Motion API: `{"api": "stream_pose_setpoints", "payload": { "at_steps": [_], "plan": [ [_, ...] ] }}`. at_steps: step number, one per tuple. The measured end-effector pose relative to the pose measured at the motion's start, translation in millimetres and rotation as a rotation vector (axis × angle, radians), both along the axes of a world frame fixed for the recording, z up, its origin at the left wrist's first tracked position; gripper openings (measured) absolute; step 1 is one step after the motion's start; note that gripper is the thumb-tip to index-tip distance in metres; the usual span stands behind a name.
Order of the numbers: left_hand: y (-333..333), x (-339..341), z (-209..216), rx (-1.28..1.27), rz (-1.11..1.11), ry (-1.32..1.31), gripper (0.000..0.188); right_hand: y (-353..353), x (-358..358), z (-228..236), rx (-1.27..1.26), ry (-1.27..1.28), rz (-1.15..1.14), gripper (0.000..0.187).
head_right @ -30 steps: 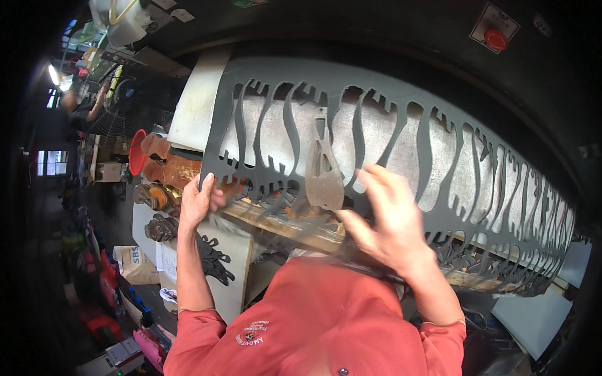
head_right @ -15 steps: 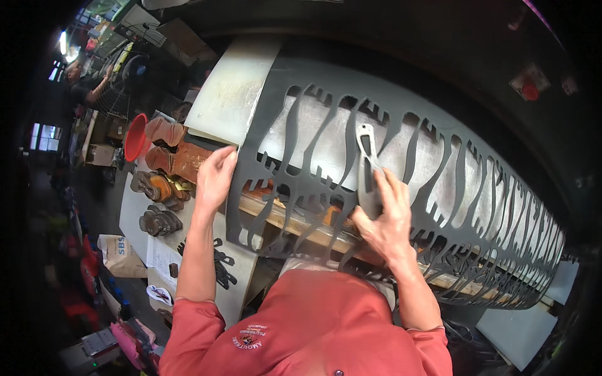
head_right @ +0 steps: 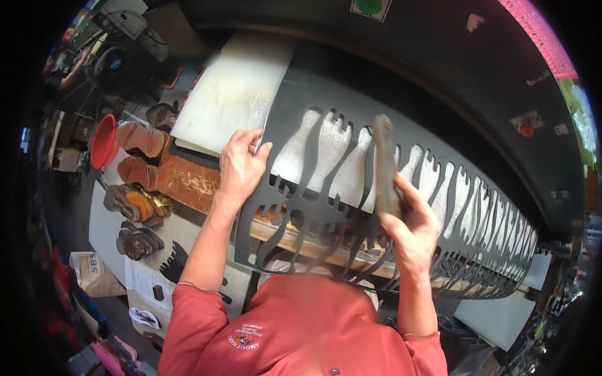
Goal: The person repeatedly picks up a long strip of black rubber parts from a workbench, separates individual pieces by hand, and places them into a pile. The process is continuous and repetitive throughout the clip.
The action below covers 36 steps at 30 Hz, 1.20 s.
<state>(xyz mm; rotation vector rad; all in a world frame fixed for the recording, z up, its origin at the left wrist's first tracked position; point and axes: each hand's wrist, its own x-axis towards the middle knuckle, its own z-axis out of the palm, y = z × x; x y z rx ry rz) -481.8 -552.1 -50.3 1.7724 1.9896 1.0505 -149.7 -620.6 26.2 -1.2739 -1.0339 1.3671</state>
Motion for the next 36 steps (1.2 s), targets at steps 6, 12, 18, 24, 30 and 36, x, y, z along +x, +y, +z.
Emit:
{"api": "stream_pose_setpoints", "payload": {
  "at_steps": [6,12,18,24,30,36],
  "plan": [
    [1,-2,-2,0.185,-0.053,-0.093,0.034,80,-97,-10,0.071,-0.222,0.094,0.061],
    [21,-11,-3,0.130,-0.132,-0.474,0.032,145,-176,-27,0.210,-0.382,-0.036,0.056],
    [33,-16,-10,0.205,-0.290,-0.383,0.049,155,-188,-56,0.349,-0.739,0.070,0.062],
    [31,-21,-12,0.192,-0.333,-0.401,0.059,160,-162,-64,0.156,-0.342,0.084,0.062],
    [32,-13,-3,0.116,-0.294,-0.356,0.061,153,-155,-64,0.327,-0.549,0.209,0.071],
    [34,-15,-2,0.070,-0.307,-0.293,0.061,162,-159,-63,0.194,-0.467,0.111,0.071]
  ]
}}
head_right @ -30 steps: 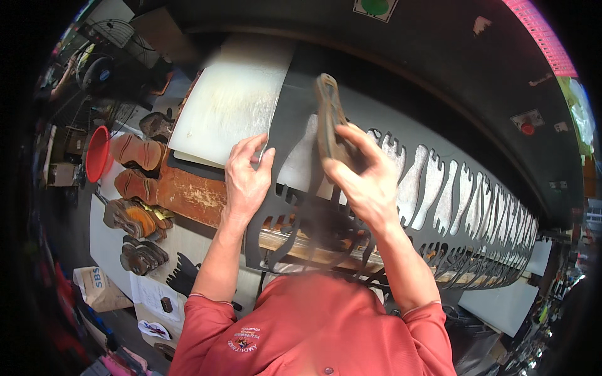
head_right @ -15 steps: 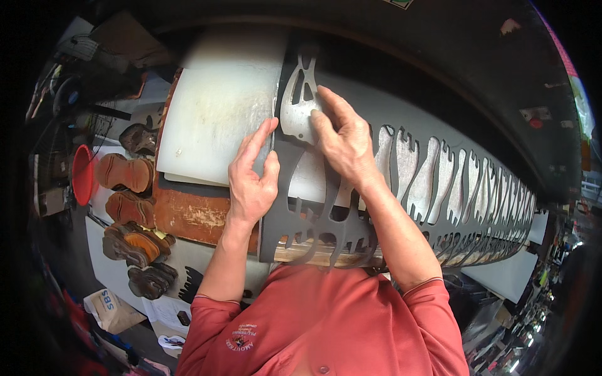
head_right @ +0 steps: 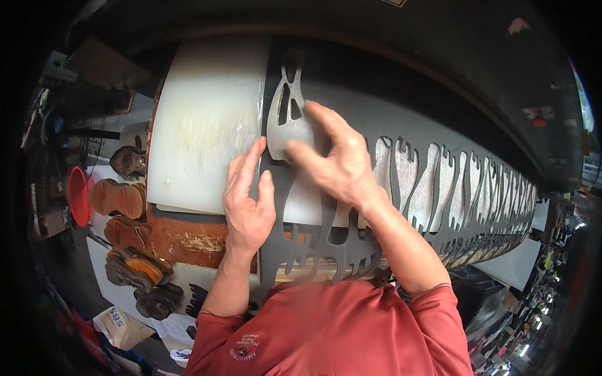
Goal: The person repeatedly picks up a long strip of black rubber parts from a workbench, separates individual pieces by hand, and places them into a pile. The process is continuous and repetitive throughout the clip.
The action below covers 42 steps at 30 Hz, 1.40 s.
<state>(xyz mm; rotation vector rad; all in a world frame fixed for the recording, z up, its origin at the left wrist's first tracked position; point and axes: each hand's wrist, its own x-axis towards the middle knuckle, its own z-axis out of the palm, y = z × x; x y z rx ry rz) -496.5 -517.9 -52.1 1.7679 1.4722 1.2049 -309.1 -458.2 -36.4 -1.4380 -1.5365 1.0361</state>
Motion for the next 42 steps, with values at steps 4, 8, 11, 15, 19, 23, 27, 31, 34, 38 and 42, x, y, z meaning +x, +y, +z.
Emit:
{"api": "stream_pose_setpoints", "payload": {
  "at_steps": [4,8,11,15,19,23,27,31,34,38,42],
  "plan": [
    [-2,4,-3,-0.039,0.113,-0.164,0.058,11,-34,9,0.351,-0.560,0.020,0.085],
    [-3,5,-7,0.024,0.165,-0.233,0.058,23,-44,19,0.264,-0.596,0.023,0.080],
    [-3,4,-11,0.034,0.154,-0.253,0.060,29,-23,33,0.294,-0.501,0.230,0.081],
    [-4,4,-14,0.184,0.234,-0.331,0.063,45,11,53,0.630,-0.604,0.617,0.079],
    [-4,4,-12,0.156,0.177,-0.255,0.069,76,27,44,0.814,-0.730,0.682,0.068],
    [-3,3,-4,0.056,0.048,0.061,0.083,69,37,13,0.696,-0.476,0.219,0.052],
    [8,7,-3,0.105,-0.002,0.259,0.087,59,40,-11,0.396,-0.373,-0.016,0.051],
    [22,14,-8,0.142,0.008,0.302,0.078,61,38,-16,0.395,-0.389,0.036,0.057],
    [22,16,-10,0.212,-0.039,0.338,0.069,62,38,-14,0.223,-0.334,0.028,0.057],
    [19,17,-11,0.200,-0.023,0.341,0.061,63,42,-15,0.401,-0.338,0.181,0.059],
    [19,17,-12,0.204,0.005,0.351,0.060,65,43,-19,0.447,-0.504,0.264,0.066]
  ]
}}
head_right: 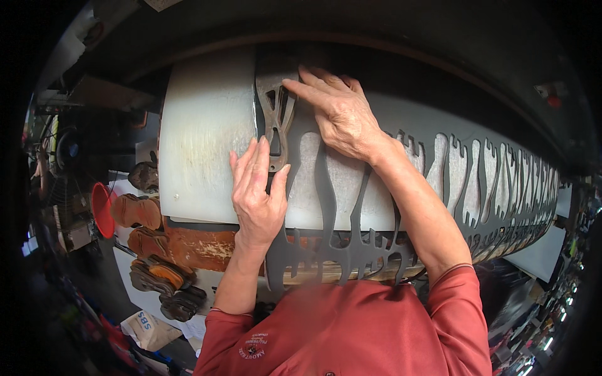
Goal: The person repeatedly picks up a long strip of black rubber parts from a workbench, separates individual pieces by hand, and places them into a pile. The process is continuous and repetitive throughout the clip.
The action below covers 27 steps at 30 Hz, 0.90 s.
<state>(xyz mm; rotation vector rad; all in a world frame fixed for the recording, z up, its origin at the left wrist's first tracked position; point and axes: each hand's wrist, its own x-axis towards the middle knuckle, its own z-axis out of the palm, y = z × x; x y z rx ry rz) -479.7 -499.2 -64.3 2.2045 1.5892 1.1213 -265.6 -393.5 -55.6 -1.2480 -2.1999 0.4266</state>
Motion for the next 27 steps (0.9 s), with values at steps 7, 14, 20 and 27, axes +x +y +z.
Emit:
{"api": "stream_pose_setpoints", "payload": {
  "at_steps": [7,14,20,27],
  "plan": [
    [4,3,-3,0.042,0.042,0.013,0.061,0,-5,-1,-0.004,-0.113,0.016,0.071],
    [5,0,-2,0.045,0.023,0.028,0.056,0,-9,-2,0.045,0.096,-0.048,0.062],
    [-3,-8,4,0.051,0.029,-0.119,0.057,-8,3,5,-0.015,0.233,-0.061,0.049],
    [-113,-34,25,-0.378,0.187,-0.277,0.050,-132,48,25,-0.057,0.187,-0.086,0.038]
  ]
}}
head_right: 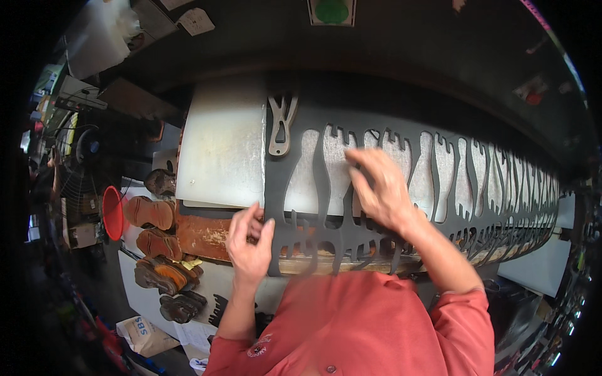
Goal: The person repeatedly picks up a long strip of black rubber parts from a workbench, separates individual pieces by hand, and places them into a pile. The process is continuous and repetitive throughout the clip.
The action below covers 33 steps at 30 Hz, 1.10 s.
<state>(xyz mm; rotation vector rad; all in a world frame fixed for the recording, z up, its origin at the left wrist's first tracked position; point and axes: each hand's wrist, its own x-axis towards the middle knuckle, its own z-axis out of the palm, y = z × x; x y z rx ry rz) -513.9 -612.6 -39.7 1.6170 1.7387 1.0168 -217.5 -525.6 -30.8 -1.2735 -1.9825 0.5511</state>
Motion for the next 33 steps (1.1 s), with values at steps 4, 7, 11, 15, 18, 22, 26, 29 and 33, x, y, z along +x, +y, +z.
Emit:
{"api": "stream_pose_setpoints", "payload": {
  "at_steps": [4,7,11,15,18,22,26,29,33],
  "plan": [
    [-33,20,-39,0.077,0.072,-0.064,0.028,-49,1,-21,0.247,-0.022,-0.048,0.036],
    [-30,27,-62,0.170,0.067,0.082,0.016,-47,-8,-36,0.316,-0.154,-0.107,0.039],
    [-20,26,-61,0.187,0.052,0.027,0.016,-36,-13,-35,0.419,-0.108,-0.140,0.037],
    [-11,30,-52,0.259,0.051,0.041,0.020,-34,-14,-15,0.339,0.000,-0.194,0.025],
    [-5,31,-52,0.280,0.044,0.072,0.022,-32,-27,16,0.371,0.133,-0.179,0.016],
    [3,30,-53,0.310,0.031,0.066,0.026,-17,-59,81,0.661,0.091,0.051,0.021],
    [11,30,-53,0.371,0.026,0.079,0.030,5,-77,108,0.620,0.002,-0.092,0.033],
    [14,30,-55,0.305,0.024,0.036,0.029,-16,-57,76,0.501,-0.022,-0.059,0.017],
    [17,30,-58,0.377,0.023,0.036,0.031,-61,-16,4,0.123,0.176,-0.302,0.018]
  ]
}}
